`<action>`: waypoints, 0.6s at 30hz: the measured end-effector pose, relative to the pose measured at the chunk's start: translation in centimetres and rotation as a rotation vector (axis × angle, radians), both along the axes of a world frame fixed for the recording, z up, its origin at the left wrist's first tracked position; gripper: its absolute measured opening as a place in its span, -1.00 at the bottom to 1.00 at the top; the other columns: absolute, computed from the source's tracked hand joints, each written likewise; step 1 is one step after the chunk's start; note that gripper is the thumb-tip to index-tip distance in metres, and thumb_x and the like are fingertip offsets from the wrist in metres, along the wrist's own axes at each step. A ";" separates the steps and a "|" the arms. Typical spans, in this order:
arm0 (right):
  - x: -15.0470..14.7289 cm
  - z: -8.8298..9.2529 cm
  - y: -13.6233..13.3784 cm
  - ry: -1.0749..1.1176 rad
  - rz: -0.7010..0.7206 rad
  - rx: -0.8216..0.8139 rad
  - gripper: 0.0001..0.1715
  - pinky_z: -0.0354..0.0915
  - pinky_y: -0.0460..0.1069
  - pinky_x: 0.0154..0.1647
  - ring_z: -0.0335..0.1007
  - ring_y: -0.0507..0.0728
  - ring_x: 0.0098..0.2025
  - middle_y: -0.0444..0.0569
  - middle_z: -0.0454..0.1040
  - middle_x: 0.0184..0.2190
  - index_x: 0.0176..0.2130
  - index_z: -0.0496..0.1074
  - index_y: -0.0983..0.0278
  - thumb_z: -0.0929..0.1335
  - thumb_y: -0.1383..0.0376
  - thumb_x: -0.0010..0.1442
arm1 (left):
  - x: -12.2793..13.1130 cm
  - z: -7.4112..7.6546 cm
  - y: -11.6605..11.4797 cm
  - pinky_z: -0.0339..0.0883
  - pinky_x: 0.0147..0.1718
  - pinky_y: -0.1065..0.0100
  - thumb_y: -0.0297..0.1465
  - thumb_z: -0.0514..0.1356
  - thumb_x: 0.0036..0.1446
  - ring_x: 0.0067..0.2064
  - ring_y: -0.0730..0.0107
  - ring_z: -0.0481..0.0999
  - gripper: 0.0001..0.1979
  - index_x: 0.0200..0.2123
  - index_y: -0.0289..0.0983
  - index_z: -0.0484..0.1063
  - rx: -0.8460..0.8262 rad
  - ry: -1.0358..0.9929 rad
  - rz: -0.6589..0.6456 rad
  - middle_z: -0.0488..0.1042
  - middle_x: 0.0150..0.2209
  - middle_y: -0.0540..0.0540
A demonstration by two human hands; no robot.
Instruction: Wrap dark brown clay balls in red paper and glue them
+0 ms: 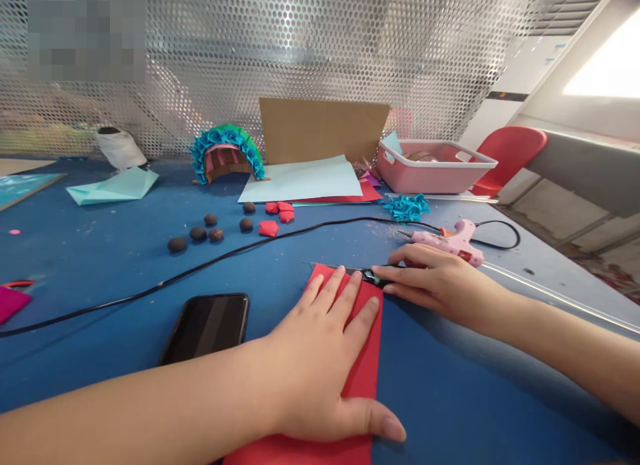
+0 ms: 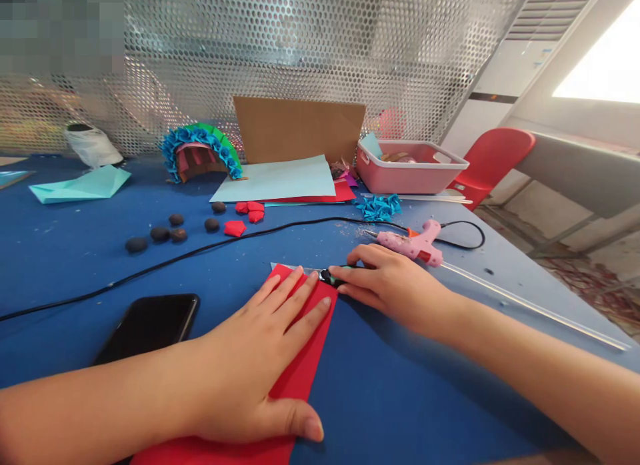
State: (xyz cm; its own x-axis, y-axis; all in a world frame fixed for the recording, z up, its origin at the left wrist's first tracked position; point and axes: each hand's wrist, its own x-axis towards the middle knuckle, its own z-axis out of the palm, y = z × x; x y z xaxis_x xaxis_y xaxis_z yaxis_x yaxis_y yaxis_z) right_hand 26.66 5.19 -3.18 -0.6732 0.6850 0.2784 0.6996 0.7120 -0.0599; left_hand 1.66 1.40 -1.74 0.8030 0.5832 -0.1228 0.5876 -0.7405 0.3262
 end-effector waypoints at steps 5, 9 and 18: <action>-1.4 0.1 0.8 -0.020 0.020 0.056 -0.62 0.40 -0.02 -0.18 0.44 0.08 -0.25 0.05 0.47 -0.19 0.02 0.49 0.21 0.20 0.22 0.35 | -0.2 0.0 0.0 -0.39 0.28 -0.22 0.29 -0.13 0.01 0.38 -0.22 -0.39 0.08 0.36 -0.40 -0.11 -0.045 0.011 -0.011 -0.27 0.38 -0.41; -1.9 0.1 0.8 -0.071 -0.050 0.126 -0.64 0.39 0.00 -0.21 0.44 0.09 -0.28 0.03 0.47 -0.22 0.03 0.46 0.22 0.21 0.22 0.34 | -0.2 0.6 1.0 -0.11 0.27 -0.12 0.04 -0.15 0.26 0.37 -0.18 -0.09 -0.24 0.30 -0.42 0.09 0.062 -0.024 0.032 -0.02 0.36 -0.42; 0.4 0.7 -0.4 -0.272 -0.327 0.220 -0.62 0.24 0.00 -0.45 0.41 0.15 -0.35 0.04 0.45 -0.26 0.00 0.44 0.18 0.18 0.16 0.34 | 1.0 4.5 6.8 0.34 -0.22 0.24 -0.14 0.25 0.07 -0.06 0.01 0.41 -0.58 -0.11 -0.33 0.44 0.076 0.223 0.117 0.49 -0.17 -0.21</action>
